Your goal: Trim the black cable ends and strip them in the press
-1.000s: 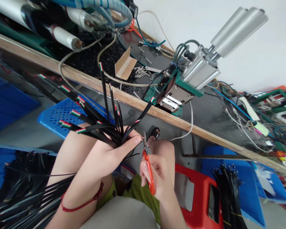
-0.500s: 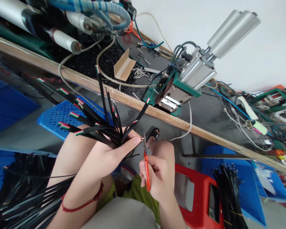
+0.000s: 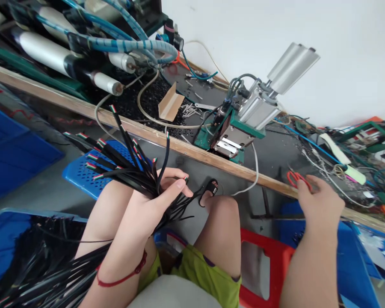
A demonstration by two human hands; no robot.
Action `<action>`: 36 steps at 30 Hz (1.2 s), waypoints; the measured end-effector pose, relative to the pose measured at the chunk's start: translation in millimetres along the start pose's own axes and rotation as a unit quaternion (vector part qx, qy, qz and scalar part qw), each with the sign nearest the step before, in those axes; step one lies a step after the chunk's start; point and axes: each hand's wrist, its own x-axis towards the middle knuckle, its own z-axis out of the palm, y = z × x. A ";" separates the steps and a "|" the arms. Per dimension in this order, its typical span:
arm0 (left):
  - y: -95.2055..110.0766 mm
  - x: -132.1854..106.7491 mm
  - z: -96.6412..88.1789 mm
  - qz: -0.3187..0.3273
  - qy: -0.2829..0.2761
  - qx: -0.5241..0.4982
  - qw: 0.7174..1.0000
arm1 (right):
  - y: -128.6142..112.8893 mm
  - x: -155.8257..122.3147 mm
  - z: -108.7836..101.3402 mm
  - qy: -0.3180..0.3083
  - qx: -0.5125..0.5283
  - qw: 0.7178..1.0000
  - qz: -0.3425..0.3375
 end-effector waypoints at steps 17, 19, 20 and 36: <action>-1.3 11.8 9.2 0.008 0.126 0.030 0.992 | -221.9 -213.0 -15.8 -0.311 0.564 0.747 -0.163; 1.3 14.8 15.2 0.018 0.163 0.037 0.986 | -224.1 -208.3 -10.7 -0.281 0.573 0.749 -0.178; 1.6 17.1 18.0 0.024 0.180 0.042 0.982 | -224.8 -205.3 -8.6 -0.265 0.576 0.748 -0.193; -16.8 79.1 41.2 0.057 0.239 0.044 0.968 | -229.6 -178.5 39.2 -0.193 0.742 0.616 0.181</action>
